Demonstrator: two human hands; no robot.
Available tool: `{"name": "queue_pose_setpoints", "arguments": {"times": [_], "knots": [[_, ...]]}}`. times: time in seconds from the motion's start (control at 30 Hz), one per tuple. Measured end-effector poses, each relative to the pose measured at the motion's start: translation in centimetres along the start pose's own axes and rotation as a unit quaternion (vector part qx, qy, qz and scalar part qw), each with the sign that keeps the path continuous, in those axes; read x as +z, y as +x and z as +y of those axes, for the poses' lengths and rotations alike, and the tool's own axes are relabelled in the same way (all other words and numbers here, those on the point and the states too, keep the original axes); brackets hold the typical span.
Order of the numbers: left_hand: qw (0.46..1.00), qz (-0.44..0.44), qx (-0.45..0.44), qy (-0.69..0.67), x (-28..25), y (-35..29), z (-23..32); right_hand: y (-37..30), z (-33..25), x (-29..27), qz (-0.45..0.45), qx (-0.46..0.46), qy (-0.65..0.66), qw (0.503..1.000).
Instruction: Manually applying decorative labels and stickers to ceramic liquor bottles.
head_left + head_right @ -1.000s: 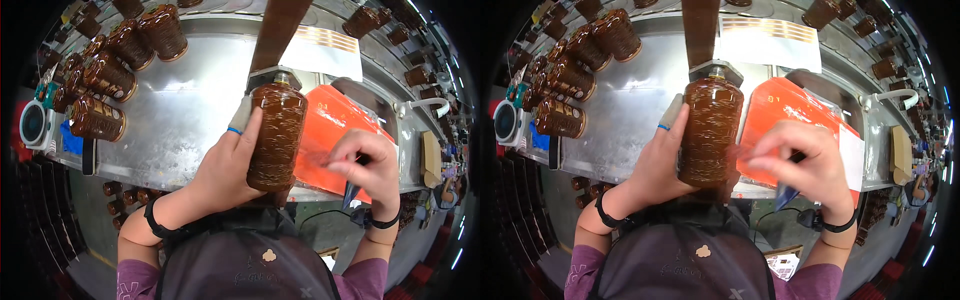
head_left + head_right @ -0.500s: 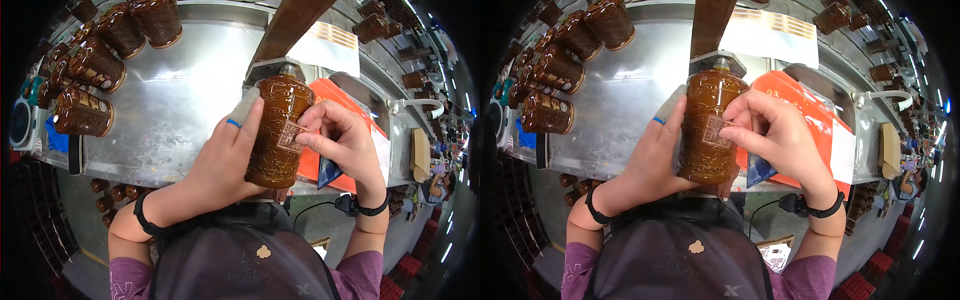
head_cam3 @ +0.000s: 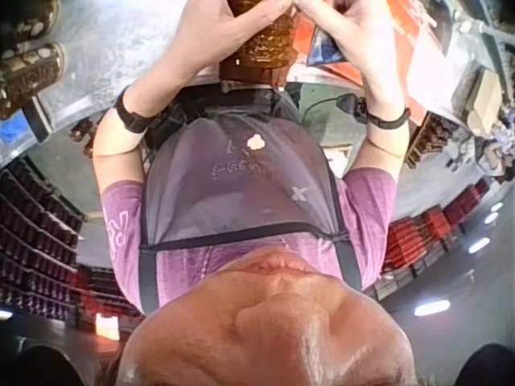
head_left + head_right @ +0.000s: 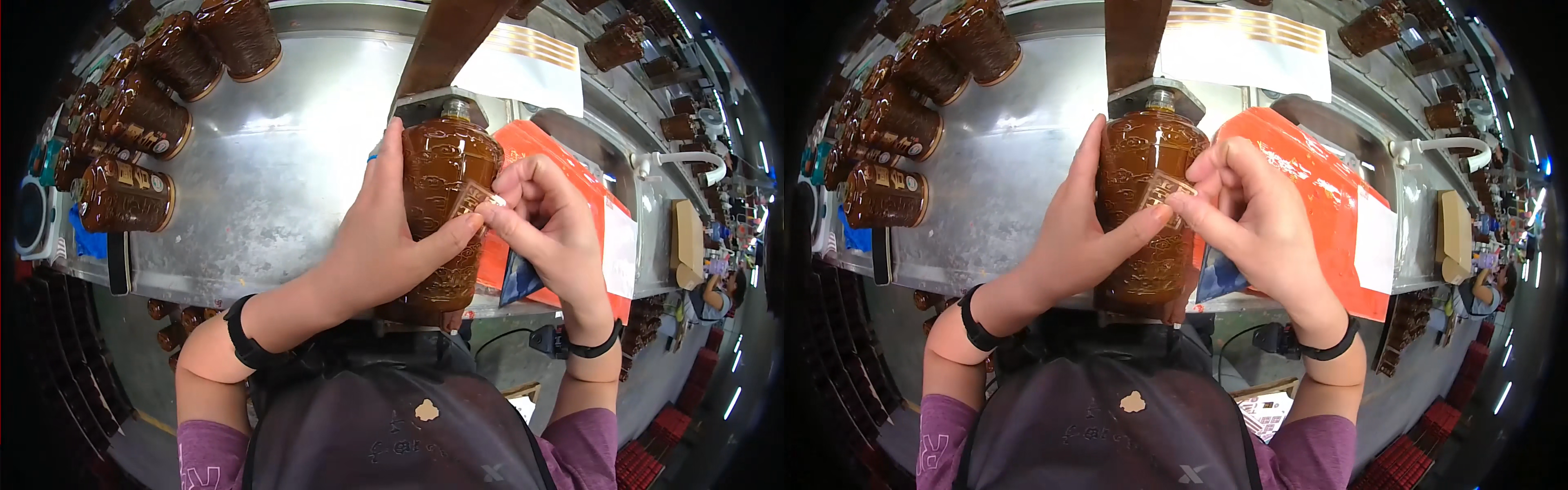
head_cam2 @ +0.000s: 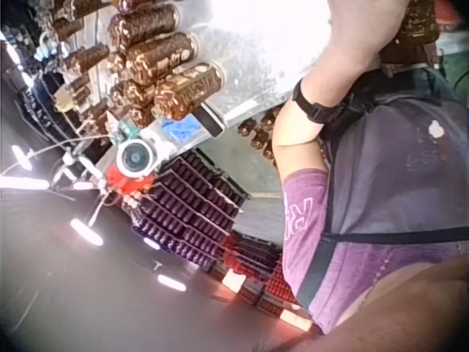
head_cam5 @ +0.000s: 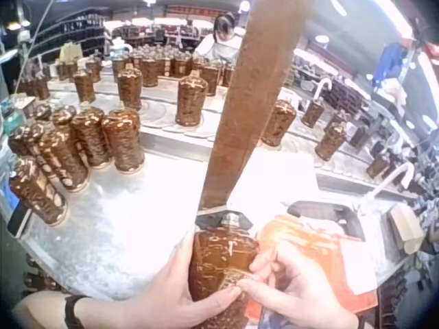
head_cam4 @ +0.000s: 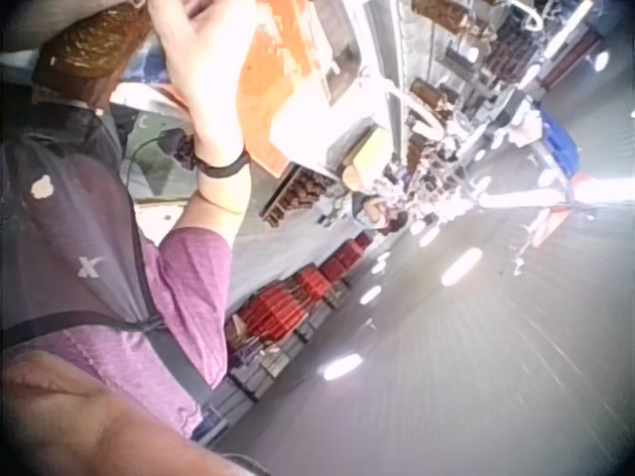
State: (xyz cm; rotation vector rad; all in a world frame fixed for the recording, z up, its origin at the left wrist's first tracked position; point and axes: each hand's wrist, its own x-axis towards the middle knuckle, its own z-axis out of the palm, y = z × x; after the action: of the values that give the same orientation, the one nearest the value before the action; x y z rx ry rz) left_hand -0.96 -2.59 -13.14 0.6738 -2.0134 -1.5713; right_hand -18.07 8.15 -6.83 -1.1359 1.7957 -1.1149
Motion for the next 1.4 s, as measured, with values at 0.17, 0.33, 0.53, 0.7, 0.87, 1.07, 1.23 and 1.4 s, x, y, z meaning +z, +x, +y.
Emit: {"name": "queue_pose_setpoints", "arguments": {"times": [0.17,0.33,0.53,0.7,0.87,1.07,1.23,1.4], "knots": [[0.995,-0.009,-0.049,-0.082,-0.1,0.6,0.3,-0.9,1.3,-0.1,-0.008,0.042,0.125,0.991],[0.999,-0.022,-0.012,0.032,-0.2,0.4,0.7,0.7,1.7,0.2,0.042,0.017,0.146,0.988],[0.991,-0.022,-0.068,-0.114,-0.5,1.0,1.2,-1.1,3.1,1.1,0.048,0.036,0.204,0.977],[0.999,-0.039,0.005,-0.036,-0.5,-0.2,0.9,-1.5,2.9,1.3,0.057,0.067,0.219,0.972],[0.996,-0.018,-0.039,-0.078,-0.4,-0.2,1.0,-0.8,3.5,1.9,0.05,0.05,0.222,0.973],[0.993,-0.029,-0.041,-0.11,-0.6,-0.1,1.5,-1.3,3.8,2.2,0.051,0.041,0.239,0.969],[0.997,-0.055,0.016,-0.046,-0.8,-0.2,0.6,-0.8,3.3,2.3,0.048,0.052,0.233,0.97],[0.996,-0.053,-0.009,-0.066,-0.8,-0.2,0.8,-0.8,3.6,2.6,0.063,0.045,0.24,0.968]]}}
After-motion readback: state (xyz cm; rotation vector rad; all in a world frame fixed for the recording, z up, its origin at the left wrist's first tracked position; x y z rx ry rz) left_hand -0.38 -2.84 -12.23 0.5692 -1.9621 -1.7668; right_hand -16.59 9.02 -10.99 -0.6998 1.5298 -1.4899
